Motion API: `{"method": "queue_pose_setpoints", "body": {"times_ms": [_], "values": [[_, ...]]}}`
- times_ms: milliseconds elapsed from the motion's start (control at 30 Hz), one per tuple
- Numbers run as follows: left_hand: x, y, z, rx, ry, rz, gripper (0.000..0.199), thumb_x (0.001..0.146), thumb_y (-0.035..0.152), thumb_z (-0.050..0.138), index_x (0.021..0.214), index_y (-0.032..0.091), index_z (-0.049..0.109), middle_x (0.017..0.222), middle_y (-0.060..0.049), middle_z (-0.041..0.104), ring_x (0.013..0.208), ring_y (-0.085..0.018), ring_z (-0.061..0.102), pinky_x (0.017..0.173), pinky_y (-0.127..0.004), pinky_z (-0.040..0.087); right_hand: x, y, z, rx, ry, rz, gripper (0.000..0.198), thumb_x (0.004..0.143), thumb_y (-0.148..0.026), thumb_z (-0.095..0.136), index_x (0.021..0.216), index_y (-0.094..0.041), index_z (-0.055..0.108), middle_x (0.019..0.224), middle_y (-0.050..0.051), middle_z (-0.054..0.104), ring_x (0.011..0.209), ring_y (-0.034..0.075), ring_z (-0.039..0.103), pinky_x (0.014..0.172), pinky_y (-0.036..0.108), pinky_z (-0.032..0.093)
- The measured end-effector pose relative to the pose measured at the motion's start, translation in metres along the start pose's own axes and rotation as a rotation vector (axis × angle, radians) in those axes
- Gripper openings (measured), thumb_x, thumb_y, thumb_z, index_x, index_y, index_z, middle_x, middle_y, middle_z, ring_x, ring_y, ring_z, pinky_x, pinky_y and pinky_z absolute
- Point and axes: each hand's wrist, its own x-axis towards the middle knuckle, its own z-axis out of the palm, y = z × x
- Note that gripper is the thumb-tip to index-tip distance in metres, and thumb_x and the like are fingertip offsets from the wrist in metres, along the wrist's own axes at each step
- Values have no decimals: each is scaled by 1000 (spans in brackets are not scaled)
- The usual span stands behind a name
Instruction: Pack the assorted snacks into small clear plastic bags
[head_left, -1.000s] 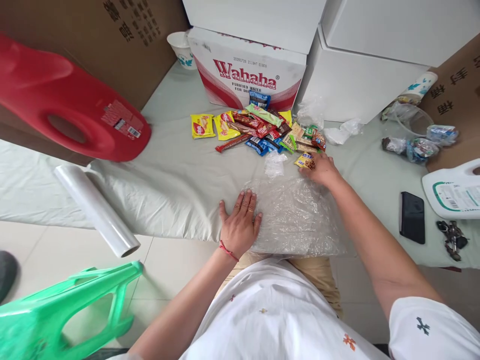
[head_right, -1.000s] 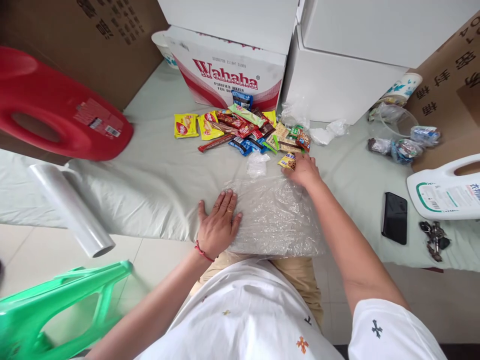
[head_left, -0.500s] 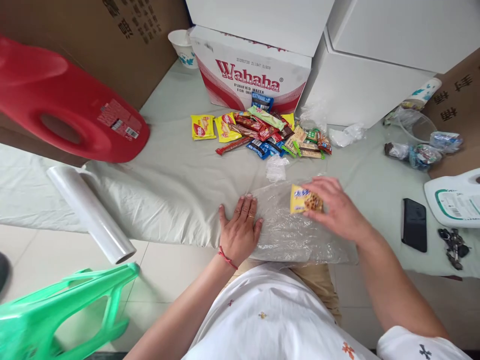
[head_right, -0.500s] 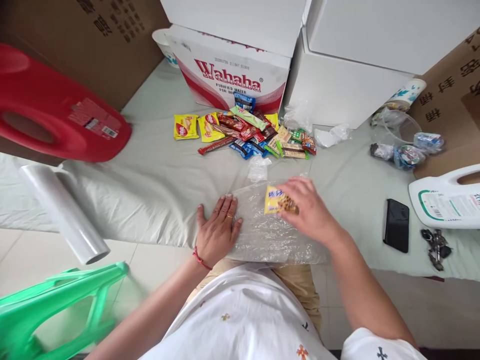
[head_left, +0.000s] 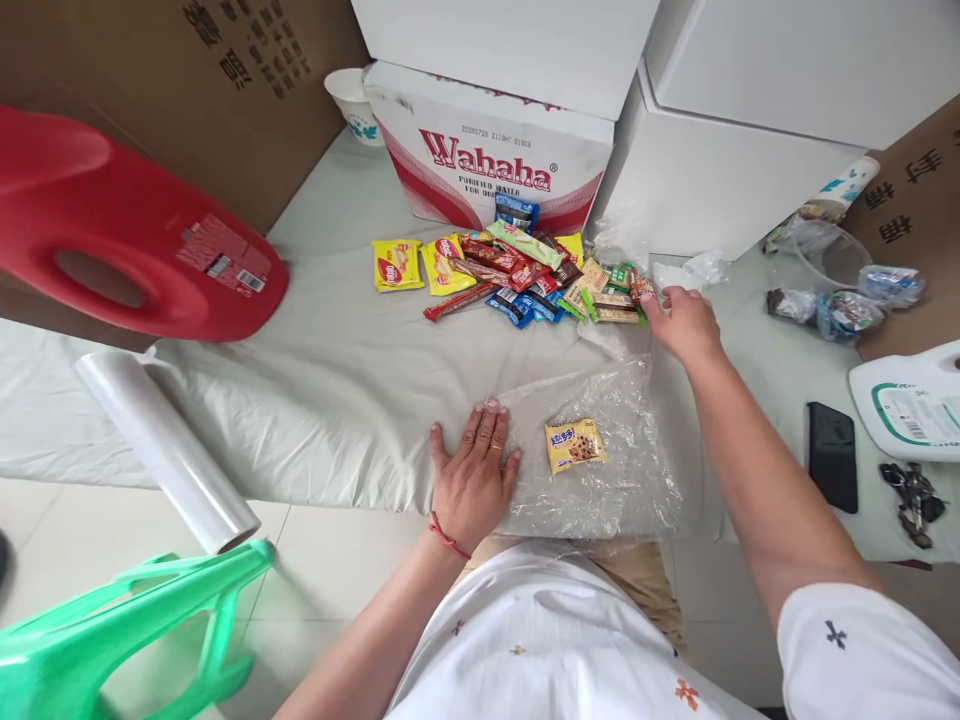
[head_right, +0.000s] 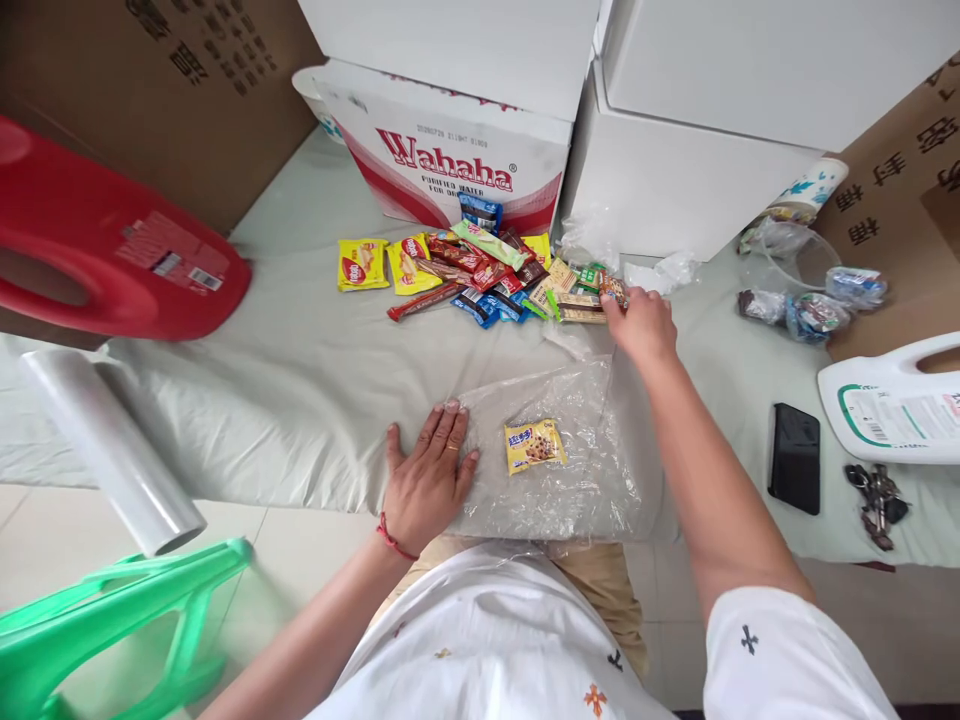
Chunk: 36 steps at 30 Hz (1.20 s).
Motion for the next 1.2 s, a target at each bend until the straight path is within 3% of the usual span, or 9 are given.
{"method": "queue_pose_setpoints", "body": {"times_ms": [167,333,500,633,767,867,1000,1067,1200], "values": [[0,0,0,15,-5,2,59,107,39,37,163,21,32,162,-15,42,152,-33,41,126,-69,1,72,10,23,-15,-156,225,68,85,-73,58,120,-16,64,114,22,65,126,43,53,101,60,45],[1,1,-1,14,-15,0,58,107,39,37,162,19,34,163,-14,40,152,-31,40,126,-69,0,78,33,29,25,-94,208,53,85,-58,62,117,-16,65,110,17,67,111,38,63,93,54,50],[1,1,-3,1,-18,-5,57,107,39,35,161,19,35,163,-14,39,153,-30,39,126,-69,-2,6,33,-11,171,176,-191,60,78,-48,76,130,-21,62,120,13,65,108,32,64,94,51,53],[1,2,-4,1,-25,-1,58,107,39,35,161,19,35,163,-14,39,153,-31,38,126,-69,-1,-87,12,-19,267,-208,-731,52,84,-43,78,132,-29,64,124,9,66,117,31,60,102,49,50],[1,2,-3,11,-30,-6,58,107,39,34,162,18,33,163,-15,39,154,-30,37,126,-68,-3,-141,1,10,231,-457,-858,54,87,-44,76,137,-27,63,127,12,65,118,32,59,103,51,49],[1,1,-2,17,-28,-6,58,108,39,33,162,18,34,164,-14,38,154,-28,36,126,-66,-7,-135,5,20,287,-388,-789,50,91,-50,70,136,-28,63,133,12,62,122,31,58,105,49,50],[1,1,-1,18,-17,3,58,107,39,34,162,20,34,164,-14,39,154,-29,37,126,-67,-5,-83,28,20,227,11,-364,54,91,-48,67,140,-27,58,145,14,49,120,30,59,99,44,53],[1,1,-1,16,-9,0,58,107,39,35,162,21,34,163,-14,40,153,-31,39,126,-69,-2,-53,45,25,103,40,-164,63,85,-43,71,142,-21,55,147,18,45,118,32,59,100,46,51],[1,1,-2,9,-10,1,59,106,39,37,162,21,34,163,-15,41,152,-32,40,126,-70,0,-5,74,31,2,14,25,32,89,-29,59,116,-13,66,116,16,60,104,29,60,100,45,48]]}}
